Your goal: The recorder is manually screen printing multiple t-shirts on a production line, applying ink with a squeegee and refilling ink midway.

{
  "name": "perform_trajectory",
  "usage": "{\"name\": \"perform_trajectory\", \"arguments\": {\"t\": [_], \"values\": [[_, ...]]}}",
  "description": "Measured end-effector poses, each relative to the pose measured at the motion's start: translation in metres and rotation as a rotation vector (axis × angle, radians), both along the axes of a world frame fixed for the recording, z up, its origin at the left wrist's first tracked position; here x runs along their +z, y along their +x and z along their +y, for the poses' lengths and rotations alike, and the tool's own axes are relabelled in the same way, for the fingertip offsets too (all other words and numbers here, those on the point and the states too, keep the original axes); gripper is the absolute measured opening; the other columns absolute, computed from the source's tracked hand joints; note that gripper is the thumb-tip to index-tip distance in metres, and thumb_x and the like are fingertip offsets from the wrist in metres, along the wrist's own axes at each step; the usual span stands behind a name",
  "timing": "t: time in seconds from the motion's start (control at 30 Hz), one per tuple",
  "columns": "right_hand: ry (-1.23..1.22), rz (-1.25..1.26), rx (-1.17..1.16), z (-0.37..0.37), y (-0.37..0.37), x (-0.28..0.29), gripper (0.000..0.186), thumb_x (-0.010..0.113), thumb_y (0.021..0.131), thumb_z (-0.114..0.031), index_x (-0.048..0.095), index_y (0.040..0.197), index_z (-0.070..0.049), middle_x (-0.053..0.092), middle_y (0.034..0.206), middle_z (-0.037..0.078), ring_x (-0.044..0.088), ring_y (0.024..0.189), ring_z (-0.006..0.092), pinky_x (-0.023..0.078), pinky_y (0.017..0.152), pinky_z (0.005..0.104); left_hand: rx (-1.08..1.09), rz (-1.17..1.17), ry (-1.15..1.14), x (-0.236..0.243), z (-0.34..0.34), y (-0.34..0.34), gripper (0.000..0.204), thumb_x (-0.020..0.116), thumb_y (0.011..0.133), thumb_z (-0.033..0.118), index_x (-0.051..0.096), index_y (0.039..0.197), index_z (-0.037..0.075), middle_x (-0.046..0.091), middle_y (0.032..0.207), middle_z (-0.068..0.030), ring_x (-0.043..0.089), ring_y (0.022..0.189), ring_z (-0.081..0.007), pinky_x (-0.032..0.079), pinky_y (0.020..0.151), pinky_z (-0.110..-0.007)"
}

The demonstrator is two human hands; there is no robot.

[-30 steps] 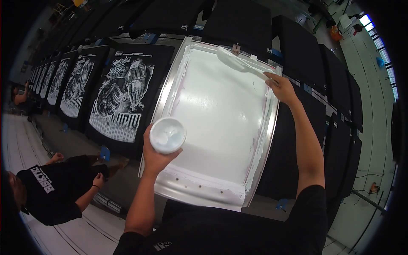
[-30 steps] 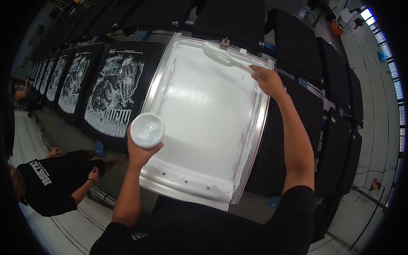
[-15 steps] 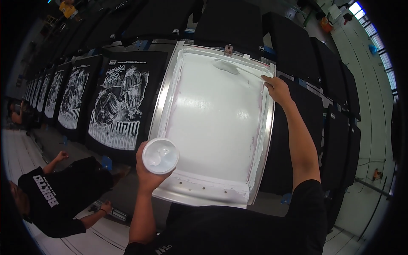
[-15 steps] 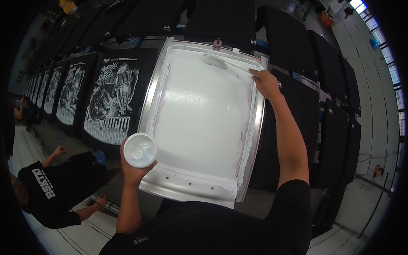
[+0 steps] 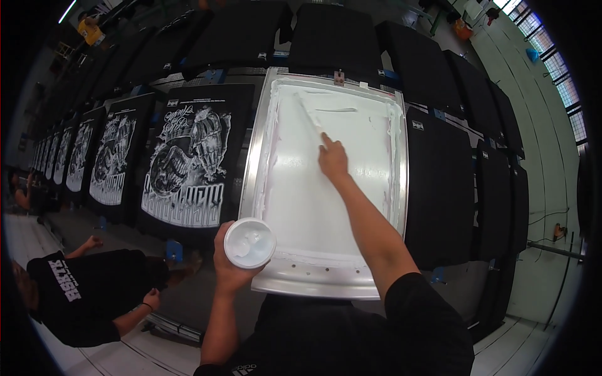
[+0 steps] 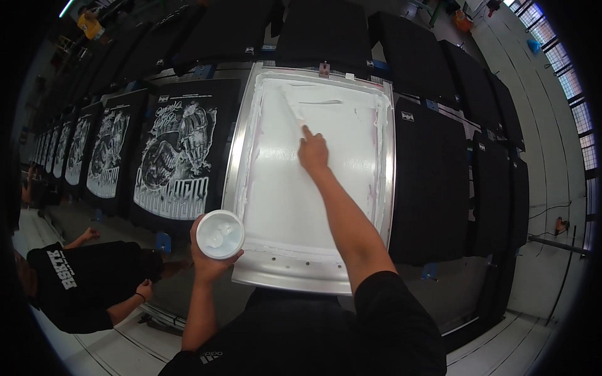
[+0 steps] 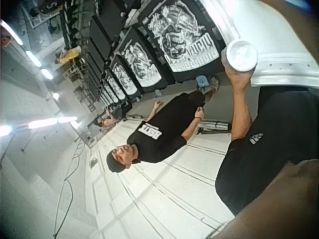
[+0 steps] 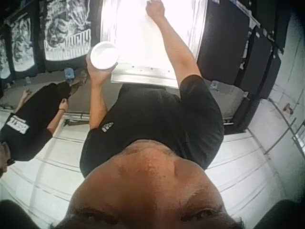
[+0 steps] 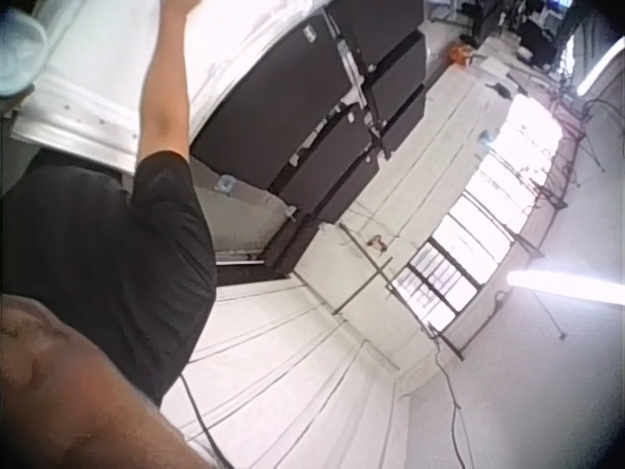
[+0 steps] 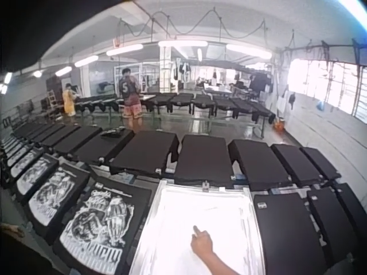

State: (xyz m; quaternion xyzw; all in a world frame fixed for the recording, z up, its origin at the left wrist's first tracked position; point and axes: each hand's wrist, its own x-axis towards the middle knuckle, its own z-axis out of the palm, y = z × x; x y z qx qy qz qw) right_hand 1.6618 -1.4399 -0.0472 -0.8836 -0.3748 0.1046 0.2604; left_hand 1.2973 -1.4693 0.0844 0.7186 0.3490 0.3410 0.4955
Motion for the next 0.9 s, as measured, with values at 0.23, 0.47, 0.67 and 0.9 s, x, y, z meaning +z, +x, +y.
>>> {"name": "perform_trajectory", "arguments": {"t": [0.23,0.47,0.67,0.9], "values": [[-0.088,-0.175,-0.027,-0.017,0.007,0.005,0.060,0.055,0.084,-0.003,0.050,0.143,-0.016,0.048,0.110,0.021,0.049,0.106,0.0385,0.049,0.089,0.0433,0.046,0.004,0.031,-0.009,0.000,-0.029,0.105,0.094,0.051,0.010,0.038,0.139,0.004,0.058,0.123,-0.0130,0.059,0.113,-0.0250,0.048,0.099,-0.038],[-0.229,-0.233,-0.221,-0.110,0.080,0.008,0.066,0.057,0.082,0.000,0.047,0.145,-0.015,0.050,0.109,0.021,0.053,0.103,0.0386,0.052,0.086,0.0428,-0.018,0.014,0.058,0.001,0.006,-0.018,0.103,0.094,0.052,0.010,0.038,0.139,0.004,0.058,0.123,-0.0134,0.059,0.114,-0.0248,0.048,0.100,-0.038],[-0.137,-0.063,-0.322,-0.135,0.080,0.028,0.051,0.056,0.090,-0.008,0.048,0.140,-0.005,0.057,0.106,0.027,0.059,0.099,0.0413,0.051,0.088,0.0463,-0.132,0.033,0.101,0.004,0.023,0.016,0.106,0.094,0.052,0.008,0.036,0.141,0.004,0.053,0.129,-0.0130,0.055,0.119,-0.0261,0.046,0.103,-0.040],[0.242,0.114,-0.071,-0.212,0.070,0.129,0.034,0.059,0.090,-0.005,0.058,0.123,0.001,0.064,0.114,0.021,0.065,0.104,0.0311,0.050,0.090,0.0370,-0.219,0.388,0.377,0.024,0.068,0.086,0.092,0.091,0.052,0.019,0.047,0.132,0.009,0.057,0.122,-0.0136,0.053,0.119,-0.0347,0.045,0.099,-0.045]]}}
